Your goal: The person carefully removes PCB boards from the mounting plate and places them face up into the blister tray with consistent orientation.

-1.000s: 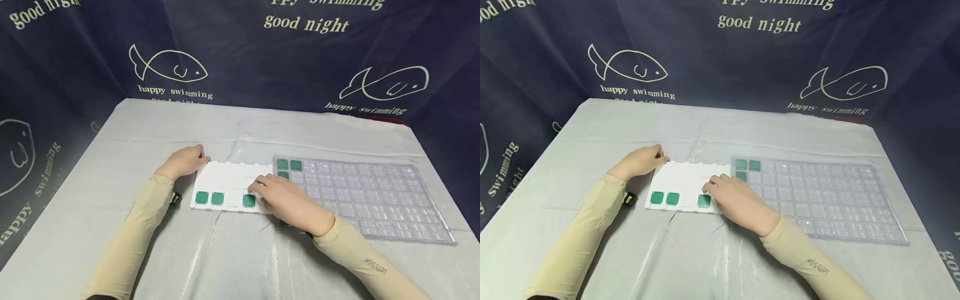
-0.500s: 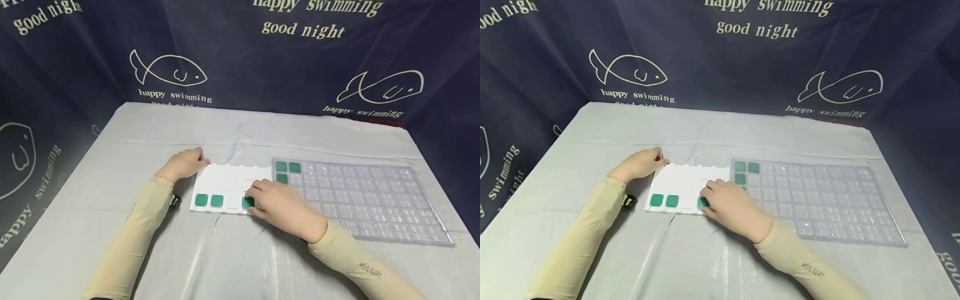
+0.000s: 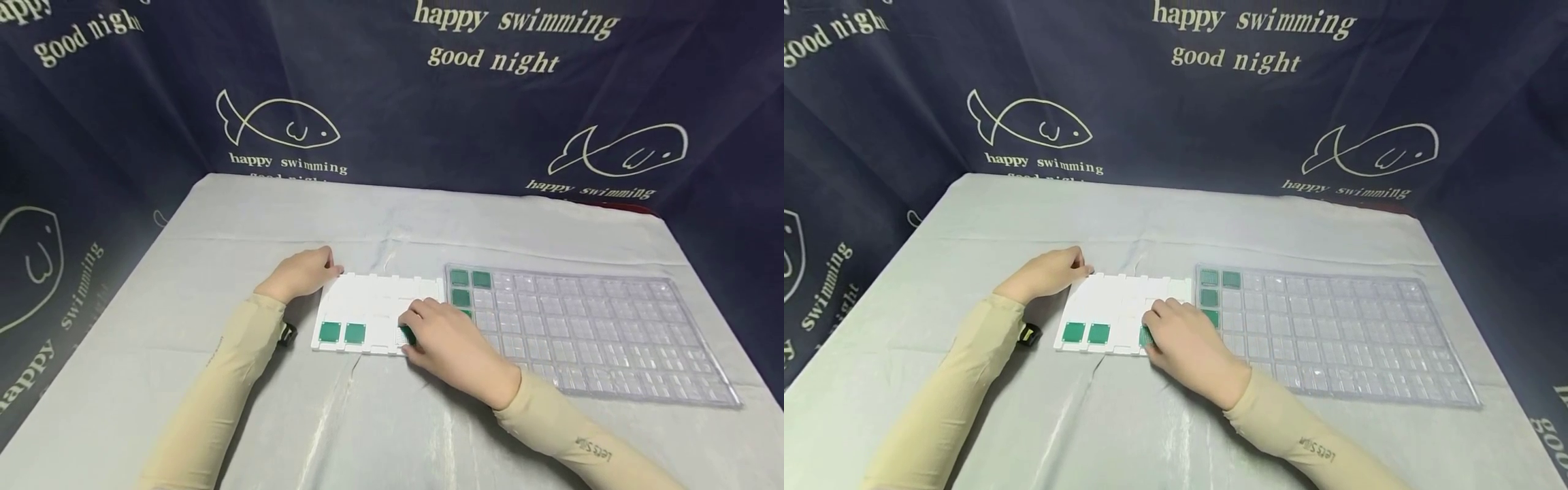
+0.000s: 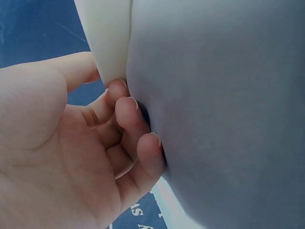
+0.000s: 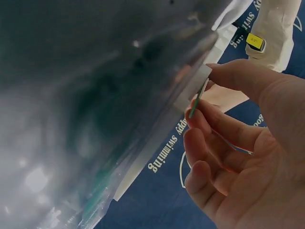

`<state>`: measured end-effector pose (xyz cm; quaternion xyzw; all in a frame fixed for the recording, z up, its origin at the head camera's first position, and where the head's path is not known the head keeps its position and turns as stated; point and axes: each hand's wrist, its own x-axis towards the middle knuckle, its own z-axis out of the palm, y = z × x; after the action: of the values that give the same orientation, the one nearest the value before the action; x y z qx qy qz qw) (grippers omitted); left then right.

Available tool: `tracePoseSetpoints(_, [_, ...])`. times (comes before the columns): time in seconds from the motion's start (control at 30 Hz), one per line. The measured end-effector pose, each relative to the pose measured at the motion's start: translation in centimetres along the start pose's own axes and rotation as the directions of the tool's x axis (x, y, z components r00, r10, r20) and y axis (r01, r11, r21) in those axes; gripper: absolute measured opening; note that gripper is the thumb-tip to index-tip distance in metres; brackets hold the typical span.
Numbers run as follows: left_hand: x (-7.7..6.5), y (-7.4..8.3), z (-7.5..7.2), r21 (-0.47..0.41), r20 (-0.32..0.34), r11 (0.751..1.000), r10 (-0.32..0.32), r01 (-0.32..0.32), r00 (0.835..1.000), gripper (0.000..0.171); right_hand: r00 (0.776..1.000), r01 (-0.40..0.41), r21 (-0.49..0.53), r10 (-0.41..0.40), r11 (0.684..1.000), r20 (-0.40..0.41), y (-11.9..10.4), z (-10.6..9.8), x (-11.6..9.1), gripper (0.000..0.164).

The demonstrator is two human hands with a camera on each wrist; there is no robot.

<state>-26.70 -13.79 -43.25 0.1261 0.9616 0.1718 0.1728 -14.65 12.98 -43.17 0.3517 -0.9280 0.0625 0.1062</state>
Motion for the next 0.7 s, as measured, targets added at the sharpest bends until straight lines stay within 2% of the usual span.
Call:
tracePoseSetpoints(0.2, [-0.3,0.0,-0.1,-0.007,-0.002,1.000,0.001,-0.001,1.000,0.030,0.999,-0.031,0.029,0.033,0.999,-0.040,0.2,-0.6,0.1,0.026])
tracePoseSetpoints(0.33, [-0.3,0.0,0.0,-0.006,-0.005,1.000,0.005,-0.005,1.000,0.031,0.995,-0.083,0.100,0.088,0.991,-0.054,0.9,-1.8,0.2,0.026])
tracePoseSetpoints(0.47, [-0.4,-0.1,0.0,-0.006,-0.012,1.000,0.010,-0.010,1.000,0.030,0.985,-0.160,0.187,0.170,0.969,-0.038,2.1,-3.6,0.3,0.028])
tracePoseSetpoints(0.7, [-0.4,-0.1,0.1,-0.021,-0.007,1.000,0.008,-0.008,1.000,0.030,0.964,-0.263,0.247,0.265,0.933,0.024,4.9,-5.6,-0.6,0.035])
